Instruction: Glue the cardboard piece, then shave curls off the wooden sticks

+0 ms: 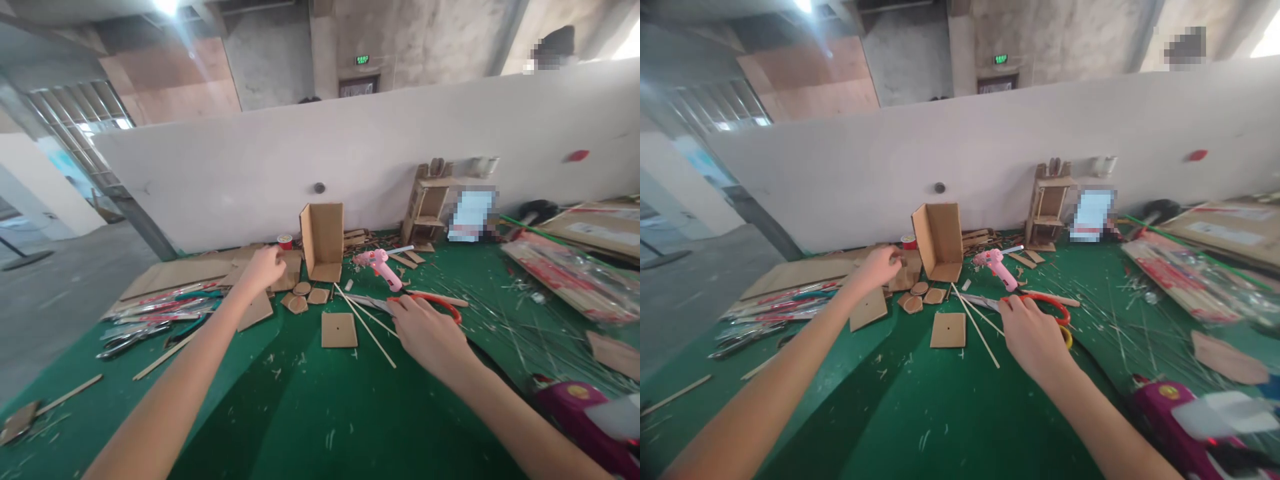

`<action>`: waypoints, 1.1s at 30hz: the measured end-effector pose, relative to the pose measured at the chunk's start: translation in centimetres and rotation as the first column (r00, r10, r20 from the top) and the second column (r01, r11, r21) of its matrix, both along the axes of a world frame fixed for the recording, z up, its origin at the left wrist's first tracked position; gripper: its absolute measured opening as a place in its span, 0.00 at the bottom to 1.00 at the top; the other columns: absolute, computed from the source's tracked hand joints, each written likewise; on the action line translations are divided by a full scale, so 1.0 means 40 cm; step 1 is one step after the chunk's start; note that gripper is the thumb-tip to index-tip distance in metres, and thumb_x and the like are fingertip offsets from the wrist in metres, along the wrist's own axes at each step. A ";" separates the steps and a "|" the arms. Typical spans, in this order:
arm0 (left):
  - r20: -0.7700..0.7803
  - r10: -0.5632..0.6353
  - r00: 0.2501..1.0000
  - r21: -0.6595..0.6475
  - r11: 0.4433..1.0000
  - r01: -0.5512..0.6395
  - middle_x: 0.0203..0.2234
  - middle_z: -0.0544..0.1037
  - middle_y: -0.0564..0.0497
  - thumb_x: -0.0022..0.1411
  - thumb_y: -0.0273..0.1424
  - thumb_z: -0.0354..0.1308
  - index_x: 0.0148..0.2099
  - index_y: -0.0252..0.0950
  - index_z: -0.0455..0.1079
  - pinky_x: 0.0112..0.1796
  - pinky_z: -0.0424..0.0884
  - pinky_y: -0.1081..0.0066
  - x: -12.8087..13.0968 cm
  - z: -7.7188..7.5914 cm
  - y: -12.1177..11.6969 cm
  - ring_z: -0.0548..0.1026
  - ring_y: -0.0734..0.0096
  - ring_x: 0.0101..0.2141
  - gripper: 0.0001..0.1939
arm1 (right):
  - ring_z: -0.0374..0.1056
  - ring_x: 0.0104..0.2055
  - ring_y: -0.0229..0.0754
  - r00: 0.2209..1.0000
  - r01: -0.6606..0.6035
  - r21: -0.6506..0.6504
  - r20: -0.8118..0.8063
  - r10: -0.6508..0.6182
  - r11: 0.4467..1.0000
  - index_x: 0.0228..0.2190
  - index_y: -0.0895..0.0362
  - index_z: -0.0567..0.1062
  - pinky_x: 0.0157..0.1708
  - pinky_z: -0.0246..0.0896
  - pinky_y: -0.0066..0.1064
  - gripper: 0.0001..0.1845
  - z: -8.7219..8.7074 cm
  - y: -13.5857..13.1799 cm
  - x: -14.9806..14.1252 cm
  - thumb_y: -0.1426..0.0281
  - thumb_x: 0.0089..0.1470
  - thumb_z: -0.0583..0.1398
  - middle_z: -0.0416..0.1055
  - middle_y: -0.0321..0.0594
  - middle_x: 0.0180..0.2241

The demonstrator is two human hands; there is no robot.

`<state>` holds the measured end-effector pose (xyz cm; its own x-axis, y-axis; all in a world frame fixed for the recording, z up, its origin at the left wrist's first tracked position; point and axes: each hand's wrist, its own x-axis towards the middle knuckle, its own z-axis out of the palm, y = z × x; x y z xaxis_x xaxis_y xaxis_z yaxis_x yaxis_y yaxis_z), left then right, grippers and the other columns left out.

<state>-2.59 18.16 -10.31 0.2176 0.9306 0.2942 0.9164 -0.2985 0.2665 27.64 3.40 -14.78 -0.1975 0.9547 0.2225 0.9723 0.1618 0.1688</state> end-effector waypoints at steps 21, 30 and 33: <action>-0.217 0.083 0.973 -0.138 0.984 -0.115 0.40 0.71 0.46 0.62 0.34 0.52 0.46 0.32 0.66 0.38 0.70 0.62 0.286 -0.028 -0.035 0.72 0.67 0.38 0.13 | 0.59 0.40 0.47 0.995 -0.083 0.129 -0.035 0.088 0.988 0.41 0.56 0.69 0.36 0.49 0.37 0.15 -0.001 -0.020 -0.013 0.65 0.57 0.48 0.67 0.45 0.38; 0.157 0.036 0.987 0.159 0.985 -0.062 0.25 0.76 0.48 0.62 0.39 0.47 0.32 0.36 0.70 0.29 0.67 0.71 0.263 0.169 -0.044 0.74 0.69 0.26 0.16 | 0.60 0.40 0.47 0.991 -0.108 0.144 -0.068 0.119 0.984 0.41 0.56 0.70 0.36 0.48 0.37 0.15 -0.010 -0.015 -0.010 0.66 0.56 0.48 0.67 0.44 0.36; 0.343 0.023 0.939 0.242 0.964 -0.112 0.27 0.76 0.50 0.64 0.39 0.42 0.34 0.35 0.68 0.25 0.65 0.77 0.226 0.246 0.003 0.73 0.77 0.20 0.17 | 0.60 0.40 0.47 0.990 -0.109 0.140 -0.073 0.120 0.984 0.42 0.55 0.70 0.37 0.48 0.38 0.15 -0.009 -0.017 -0.011 0.66 0.56 0.49 0.68 0.43 0.36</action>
